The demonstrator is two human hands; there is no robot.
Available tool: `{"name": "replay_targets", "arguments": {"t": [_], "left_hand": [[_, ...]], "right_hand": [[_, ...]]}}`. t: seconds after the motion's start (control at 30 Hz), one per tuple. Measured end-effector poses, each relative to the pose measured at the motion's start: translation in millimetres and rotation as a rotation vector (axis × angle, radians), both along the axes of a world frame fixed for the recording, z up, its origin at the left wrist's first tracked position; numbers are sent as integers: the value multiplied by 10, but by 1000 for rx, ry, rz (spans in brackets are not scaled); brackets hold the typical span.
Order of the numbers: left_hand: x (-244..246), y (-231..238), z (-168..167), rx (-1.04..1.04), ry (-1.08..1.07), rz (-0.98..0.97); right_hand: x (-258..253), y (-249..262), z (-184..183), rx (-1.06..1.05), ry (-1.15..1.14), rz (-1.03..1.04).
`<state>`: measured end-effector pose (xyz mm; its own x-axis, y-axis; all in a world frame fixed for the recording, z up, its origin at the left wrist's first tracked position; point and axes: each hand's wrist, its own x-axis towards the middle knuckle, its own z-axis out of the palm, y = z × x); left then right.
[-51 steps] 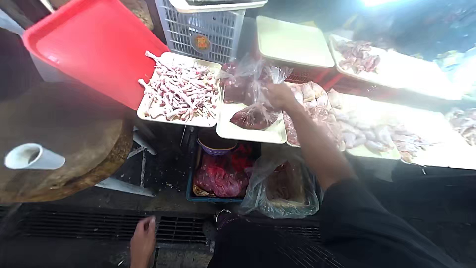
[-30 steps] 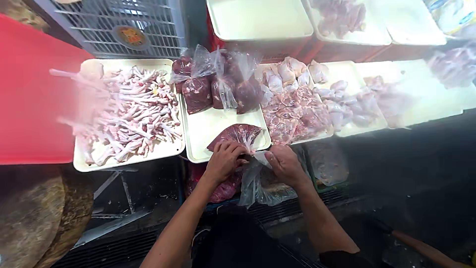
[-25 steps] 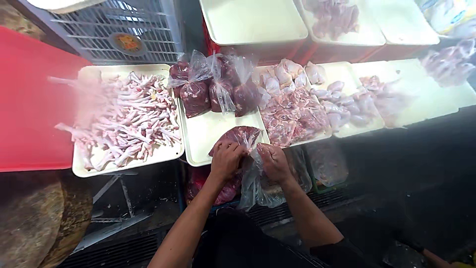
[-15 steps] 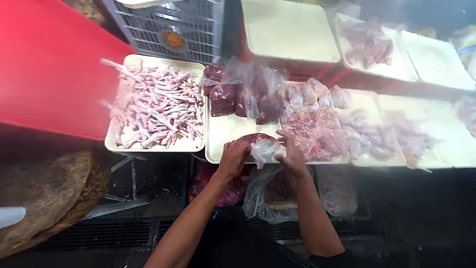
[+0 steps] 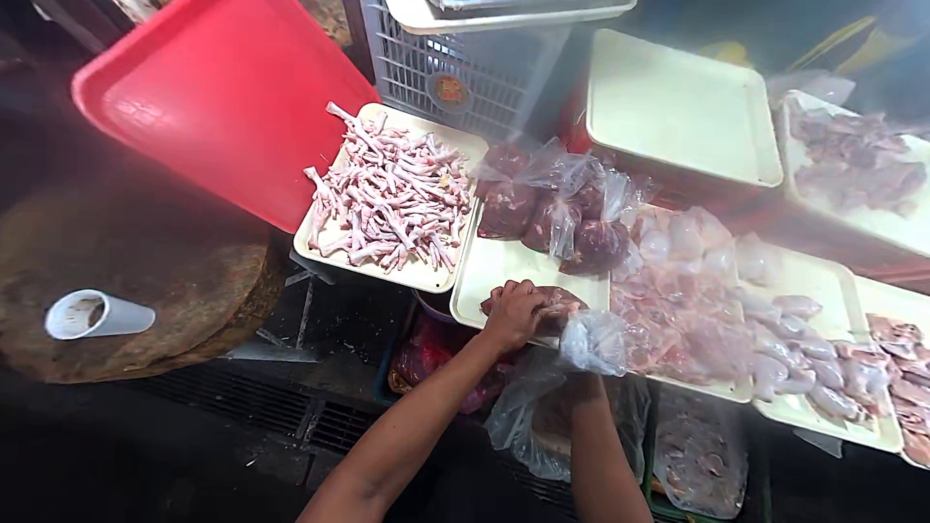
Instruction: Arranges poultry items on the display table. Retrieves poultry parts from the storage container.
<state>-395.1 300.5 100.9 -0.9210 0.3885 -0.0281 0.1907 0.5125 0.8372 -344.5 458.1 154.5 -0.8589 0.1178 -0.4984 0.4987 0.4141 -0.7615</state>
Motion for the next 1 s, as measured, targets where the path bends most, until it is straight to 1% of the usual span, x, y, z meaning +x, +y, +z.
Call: {"name": "replay_targets", "arguments": {"t": [0.03,0.07,0.1,0.13,0.2,0.27,0.4,0.47,0.53,0.57,0.6,0.63,0.67,0.7,0.73,0.8,0.83,0.87,0.93,1.0], "left_hand": [[-13,36,9,2,-12,18],[-17,73,7,16,-20,32],[-7,112,-5,30,-35,39],[9,143,-24,37,-55,33],[19,150,-48,50,-98,-1],[16,124,-73,69,-142,-55],[-26,32,-89,131,-198,-152],[-25,-10,-108,188,-172,-97],[-43,-80,-113,213,-136,-52],[-67,-133,-110,196,-79,-29],[-103,-208,-107,131,9,-22],[-167,-311,-106,29,135,-24],[-251,-439,-117,-103,268,-39],[-324,-576,-142,-224,364,-55],[-374,-709,-185,-305,408,-54],[-417,-917,-279,-363,378,17],[-438,-994,-298,-358,343,72],[-438,-1046,-284,-341,305,115],[-286,-1023,-224,-343,227,121],[-91,-869,-137,-452,122,72]], "right_hand": [[5,119,-631,-209,414,-103],[-72,175,-926,-413,564,-157],[-115,198,-973,-540,557,-173],[-125,211,-924,-616,490,-180],[-137,212,-817,-691,362,-217],[-140,258,-799,-708,289,-195],[-187,294,-684,-674,171,-132],[-212,265,-684,-701,162,-154],[-211,231,-736,-686,220,-140],[-208,264,-778,-624,283,-90],[-209,361,-806,-490,349,8],[-229,512,-775,-252,370,130],[-264,684,-667,55,309,229],[-322,848,-523,304,197,329],[-409,1017,-488,461,185,414],[-552,1386,-688,573,361,487],[-601,1461,-713,586,355,499],[-615,1445,-677,581,301,516],[-519,1312,-612,550,219,584],[-500,1187,-692,608,240,698]]}}
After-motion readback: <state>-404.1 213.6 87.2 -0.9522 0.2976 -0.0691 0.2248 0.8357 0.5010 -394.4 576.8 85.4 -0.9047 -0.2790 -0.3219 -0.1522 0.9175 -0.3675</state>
